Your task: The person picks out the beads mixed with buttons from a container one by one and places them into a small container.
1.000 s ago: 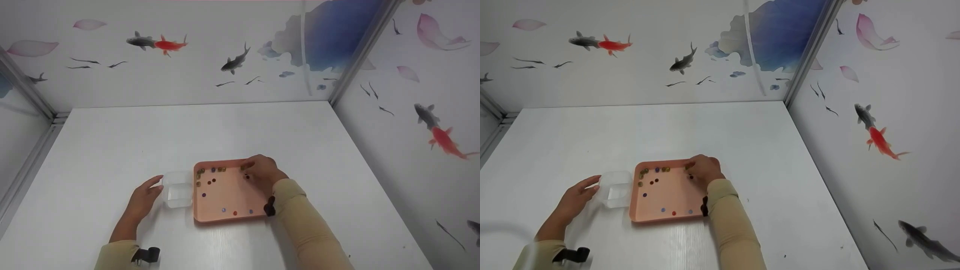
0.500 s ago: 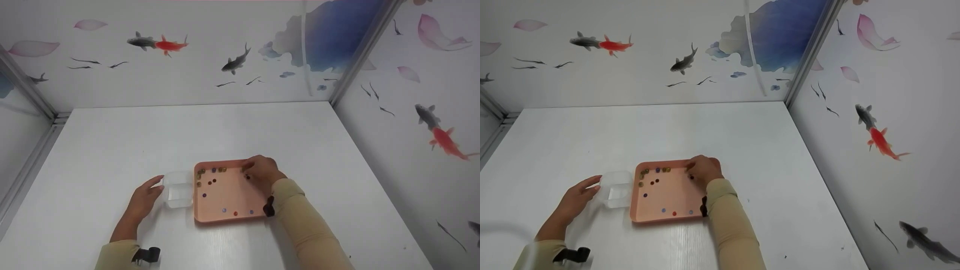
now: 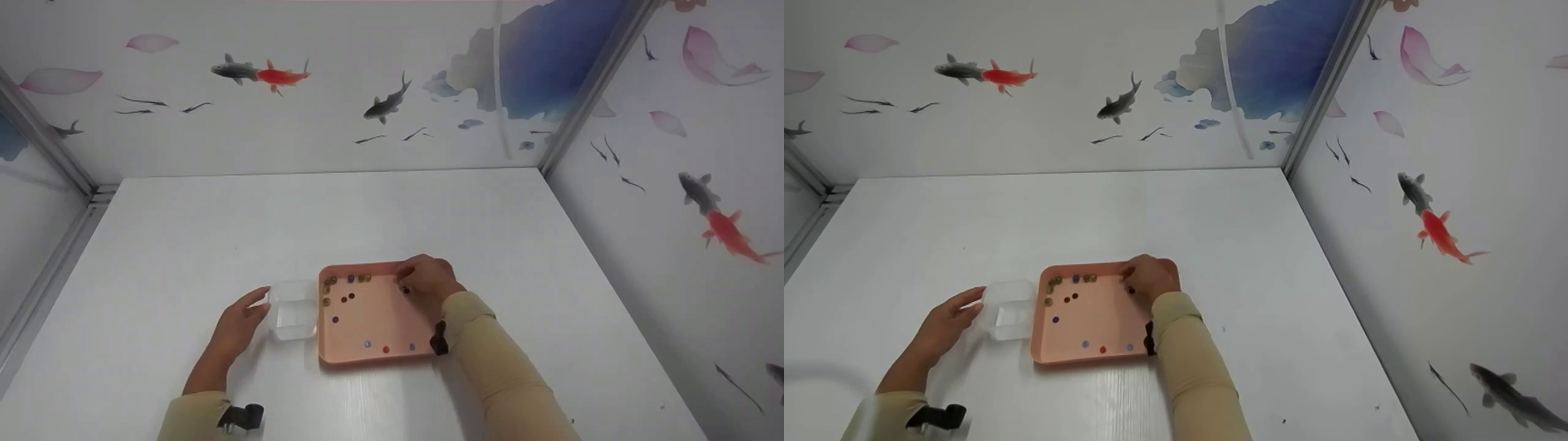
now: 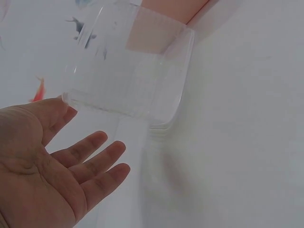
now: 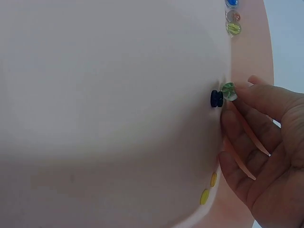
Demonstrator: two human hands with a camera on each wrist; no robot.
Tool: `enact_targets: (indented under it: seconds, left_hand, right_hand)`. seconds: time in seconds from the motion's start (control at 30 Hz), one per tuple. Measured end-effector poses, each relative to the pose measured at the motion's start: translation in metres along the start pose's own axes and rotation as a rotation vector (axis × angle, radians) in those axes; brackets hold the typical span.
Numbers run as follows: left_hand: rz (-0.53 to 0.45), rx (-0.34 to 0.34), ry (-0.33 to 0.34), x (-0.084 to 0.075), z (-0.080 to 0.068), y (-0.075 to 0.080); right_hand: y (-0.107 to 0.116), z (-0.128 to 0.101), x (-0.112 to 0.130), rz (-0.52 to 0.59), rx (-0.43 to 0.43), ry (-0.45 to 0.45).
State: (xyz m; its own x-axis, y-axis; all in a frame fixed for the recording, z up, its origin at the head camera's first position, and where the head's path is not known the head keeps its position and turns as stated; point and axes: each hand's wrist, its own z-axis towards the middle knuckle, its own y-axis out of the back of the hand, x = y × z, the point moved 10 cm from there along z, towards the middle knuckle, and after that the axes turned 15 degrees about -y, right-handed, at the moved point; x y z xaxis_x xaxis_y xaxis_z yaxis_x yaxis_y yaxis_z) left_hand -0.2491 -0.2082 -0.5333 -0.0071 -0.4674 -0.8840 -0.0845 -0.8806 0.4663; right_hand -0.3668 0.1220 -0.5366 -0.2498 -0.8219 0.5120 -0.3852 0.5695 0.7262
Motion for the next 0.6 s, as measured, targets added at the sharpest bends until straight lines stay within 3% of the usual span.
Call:
enact_targets:
  seconds: [0.13, 0.43, 0.6]
  left_hand:
    - [-0.012, -0.006, 0.008, 0.001, 0.0, 0.0]
    - [-0.026, -0.012, -0.013, 0.002, 0.003, -0.001]
    - [-0.019, -0.008, -0.006, 0.002, 0.001, 0.0]
  right_hand:
    - [0.0, 0.0, 0.0, -0.014, -0.006, -0.009]
    - [0.0, 0.003, -0.009, -0.001, -0.029, -0.133]
    - [-0.002, 0.002, 0.002, -0.014, -0.015, -0.015]
